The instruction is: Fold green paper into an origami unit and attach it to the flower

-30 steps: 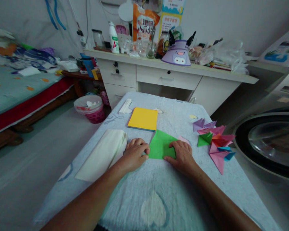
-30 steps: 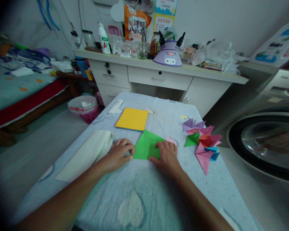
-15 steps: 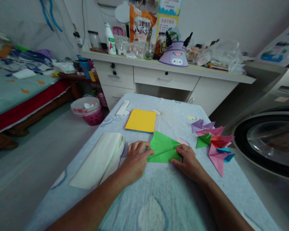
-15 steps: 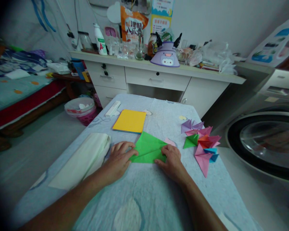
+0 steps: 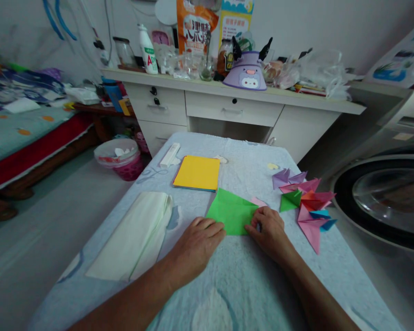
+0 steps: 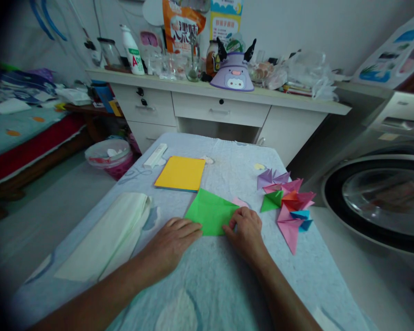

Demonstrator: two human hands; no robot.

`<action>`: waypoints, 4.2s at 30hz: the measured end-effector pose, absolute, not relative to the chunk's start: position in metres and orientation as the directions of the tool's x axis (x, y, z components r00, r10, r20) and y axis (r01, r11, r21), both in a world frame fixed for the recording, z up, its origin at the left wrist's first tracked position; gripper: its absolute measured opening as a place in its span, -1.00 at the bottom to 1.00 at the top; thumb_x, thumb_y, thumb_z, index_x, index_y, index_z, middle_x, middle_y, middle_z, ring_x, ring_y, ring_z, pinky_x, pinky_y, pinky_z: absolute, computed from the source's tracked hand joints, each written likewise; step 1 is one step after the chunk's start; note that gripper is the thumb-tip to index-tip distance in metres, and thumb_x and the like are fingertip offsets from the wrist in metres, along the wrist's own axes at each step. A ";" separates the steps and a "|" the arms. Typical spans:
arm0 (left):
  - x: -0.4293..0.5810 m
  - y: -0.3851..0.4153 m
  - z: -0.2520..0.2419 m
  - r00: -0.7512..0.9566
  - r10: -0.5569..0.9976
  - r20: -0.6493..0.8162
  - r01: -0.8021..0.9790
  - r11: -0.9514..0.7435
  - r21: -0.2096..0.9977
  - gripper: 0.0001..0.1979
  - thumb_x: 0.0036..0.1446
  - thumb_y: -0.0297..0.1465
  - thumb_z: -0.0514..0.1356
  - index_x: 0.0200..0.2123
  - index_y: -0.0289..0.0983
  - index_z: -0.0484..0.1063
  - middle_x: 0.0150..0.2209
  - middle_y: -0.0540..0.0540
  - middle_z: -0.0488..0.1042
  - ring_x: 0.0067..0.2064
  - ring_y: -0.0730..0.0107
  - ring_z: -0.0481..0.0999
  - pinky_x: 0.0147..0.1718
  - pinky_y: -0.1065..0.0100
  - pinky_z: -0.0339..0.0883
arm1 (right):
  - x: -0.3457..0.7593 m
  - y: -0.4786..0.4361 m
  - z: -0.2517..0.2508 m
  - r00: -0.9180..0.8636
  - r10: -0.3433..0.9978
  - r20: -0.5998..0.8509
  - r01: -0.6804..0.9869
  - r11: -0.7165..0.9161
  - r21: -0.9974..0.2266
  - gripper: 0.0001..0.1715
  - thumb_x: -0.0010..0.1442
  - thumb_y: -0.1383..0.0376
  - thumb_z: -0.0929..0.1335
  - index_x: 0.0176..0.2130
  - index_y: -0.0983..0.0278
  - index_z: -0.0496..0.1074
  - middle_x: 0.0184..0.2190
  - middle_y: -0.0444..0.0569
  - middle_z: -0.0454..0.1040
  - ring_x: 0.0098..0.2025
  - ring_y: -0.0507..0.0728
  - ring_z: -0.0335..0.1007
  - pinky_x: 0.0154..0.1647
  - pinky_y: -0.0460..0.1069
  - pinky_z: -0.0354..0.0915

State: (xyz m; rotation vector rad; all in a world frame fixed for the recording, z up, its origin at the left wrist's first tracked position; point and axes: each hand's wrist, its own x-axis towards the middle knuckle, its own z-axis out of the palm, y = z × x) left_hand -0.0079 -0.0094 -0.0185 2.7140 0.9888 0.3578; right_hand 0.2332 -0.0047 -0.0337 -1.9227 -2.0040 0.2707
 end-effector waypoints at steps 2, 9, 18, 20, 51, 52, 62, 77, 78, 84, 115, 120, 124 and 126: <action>-0.007 -0.010 -0.021 0.737 0.658 0.155 0.598 -0.741 0.305 -0.70 0.27 -0.55 0.05 0.02 -0.24 0.38 0.03 -0.11 0.47 0.03 0.22 0.37 0.00 0.15 0.25 | 0.234 -0.005 -0.034 -0.015 0.993 0.115 0.924 0.057 -0.378 -0.84 0.05 0.26 0.43 -0.51 0.24 0.43 -0.29 -0.03 0.40 -0.17 0.20 0.29 -0.11 0.08 0.13; -0.007 -0.010 -0.025 0.729 0.672 0.134 0.606 -0.724 0.331 -0.66 0.25 -0.58 0.05 0.05 -0.23 0.37 0.02 -0.12 0.46 0.01 0.24 0.40 0.00 0.17 0.32 | 0.232 -0.004 -0.035 -0.023 0.992 0.122 0.924 0.067 -0.376 -0.82 0.11 0.26 0.40 -0.50 0.24 0.41 -0.29 -0.02 0.41 -0.16 0.21 0.27 -0.11 0.09 0.12; -0.007 -0.010 -0.027 0.748 0.643 0.164 0.610 -0.763 0.212 -0.67 0.30 -0.53 0.05 0.10 -0.20 0.33 0.08 -0.11 0.45 0.03 0.25 0.42 -0.04 0.19 0.37 | 0.229 -0.003 -0.038 0.003 0.987 0.158 0.935 0.053 -0.351 -0.78 0.14 0.27 0.37 -0.53 0.24 0.39 -0.32 -0.02 0.41 -0.18 0.21 0.25 -0.16 0.09 0.10; -0.006 -0.009 -0.028 0.756 0.635 0.158 0.609 -0.771 0.187 -0.67 0.29 -0.52 0.07 0.09 -0.21 0.34 0.09 -0.11 0.45 0.03 0.24 0.43 -0.04 0.18 0.38 | 0.228 -0.003 -0.038 0.011 0.988 0.154 0.935 0.045 -0.352 -0.77 0.14 0.27 0.38 -0.53 0.24 0.39 -0.32 -0.02 0.41 -0.18 0.21 0.26 -0.15 0.09 0.10; 0.002 -0.020 -0.027 0.753 0.645 0.133 0.646 -0.762 0.041 -0.64 0.28 -0.53 0.06 0.11 -0.20 0.31 0.07 -0.16 0.44 0.03 0.20 0.42 -0.09 0.17 0.33 | 0.213 -0.009 -0.031 -0.179 0.950 0.257 0.970 0.214 -0.117 -0.88 0.21 0.40 0.33 -0.25 0.20 0.44 -0.26 0.00 0.42 -0.17 0.23 0.21 -0.13 0.09 0.04; 0.002 -0.020 -0.027 0.750 0.647 0.133 0.647 -0.761 0.049 -0.65 0.28 -0.53 0.06 0.11 -0.20 0.31 0.07 -0.16 0.43 0.03 0.20 0.42 -0.09 0.16 0.33 | 0.212 -0.009 -0.031 -0.243 0.943 0.229 0.956 0.272 -0.106 -0.85 0.23 0.43 0.30 -0.25 0.20 0.44 -0.28 -0.01 0.42 -0.19 0.21 0.22 -0.16 0.08 0.04; 0.003 -0.021 -0.029 0.747 0.649 0.148 0.649 -0.759 0.055 -0.67 0.28 -0.52 0.05 0.10 -0.24 0.30 0.03 -0.14 0.44 0.00 0.19 0.41 -0.11 0.17 0.34 | 0.192 -0.018 -0.022 -0.207 0.961 0.181 0.967 0.229 -0.110 -0.85 0.22 0.21 0.33 -0.28 0.26 0.36 -0.28 0.03 0.38 -0.19 0.23 0.25 -0.17 0.07 0.09; 0.005 -0.030 -0.028 0.708 0.685 0.169 0.702 -0.710 -0.060 -0.80 0.22 -0.57 0.10 -0.11 -0.35 0.43 -0.18 -0.14 0.48 -0.16 0.21 0.43 -0.16 0.19 0.32 | 0.211 -0.016 -0.026 -0.155 0.969 0.193 0.976 0.180 -0.122 -0.55 0.15 0.01 0.40 -0.12 0.25 0.32 -0.18 0.06 0.39 -0.15 0.27 0.27 -0.18 0.09 0.10; 0.005 -0.031 -0.028 0.707 0.685 0.174 0.703 -0.708 -0.068 -0.79 0.21 -0.58 0.10 -0.10 -0.35 0.43 -0.18 -0.14 0.48 -0.16 0.21 0.43 -0.16 0.19 0.32 | 0.215 -0.016 -0.026 -0.150 0.971 0.188 0.977 0.174 -0.122 -0.54 0.14 0.00 0.40 -0.12 0.25 0.32 -0.17 0.06 0.39 -0.14 0.27 0.27 -0.18 0.09 0.11; 0.005 -0.032 -0.028 0.706 0.685 0.183 0.703 -0.708 -0.063 -0.78 0.20 -0.56 0.13 -0.08 -0.36 0.44 -0.19 -0.13 0.48 -0.16 0.21 0.43 -0.15 0.19 0.34 | 0.234 -0.014 -0.022 -0.115 0.987 0.114 0.982 0.131 -0.139 -0.49 0.13 0.00 0.41 -0.05 0.22 0.32 -0.11 0.07 0.38 -0.10 0.29 0.29 -0.13 0.12 0.12; -0.007 -0.034 -0.029 0.685 0.695 0.218 0.722 -0.687 -0.079 -0.77 0.24 -0.51 0.11 -0.05 -0.33 0.42 -0.12 -0.14 0.46 -0.05 0.15 0.38 -0.01 0.11 0.26 | 0.209 -0.010 -0.029 -0.389 0.904 0.175 0.817 0.427 -0.389 -0.93 0.19 0.38 0.35 -0.25 0.26 0.42 -0.28 -0.01 0.40 -0.18 0.18 0.26 -0.14 0.06 0.10; -0.021 -0.039 -0.029 0.664 0.711 0.230 0.744 -0.661 -0.102 -0.72 0.23 -0.54 0.10 0.00 -0.33 0.40 -0.09 -0.16 0.45 -0.03 0.14 0.37 -0.03 0.10 0.25 | 0.210 -0.011 -0.029 -0.399 0.900 0.174 0.814 0.435 -0.384 -0.92 0.19 0.37 0.34 -0.24 0.26 0.42 -0.27 -0.01 0.40 -0.18 0.17 0.26 -0.15 0.05 0.11; -0.028 -0.043 -0.028 0.635 0.743 0.214 0.771 -0.626 -0.114 -0.71 0.23 -0.55 0.08 0.00 -0.30 0.40 -0.12 -0.15 0.45 -0.05 0.16 0.38 -0.05 0.11 0.26 | 0.211 -0.011 -0.028 -0.399 0.900 0.178 0.809 0.437 -0.393 -0.93 0.19 0.38 0.34 -0.25 0.27 0.42 -0.28 -0.01 0.40 -0.18 0.17 0.26 -0.15 0.05 0.11; -0.029 -0.045 -0.027 0.614 0.763 0.204 0.788 -0.606 -0.108 -0.71 0.23 -0.55 0.08 0.00 -0.29 0.40 -0.12 -0.15 0.45 -0.06 0.16 0.38 -0.05 0.11 0.26 | 0.212 -0.011 -0.028 -0.401 0.899 0.176 0.807 0.437 -0.397 -0.93 0.19 0.38 0.34 -0.25 0.27 0.42 -0.27 0.00 0.40 -0.18 0.18 0.26 -0.15 0.05 0.11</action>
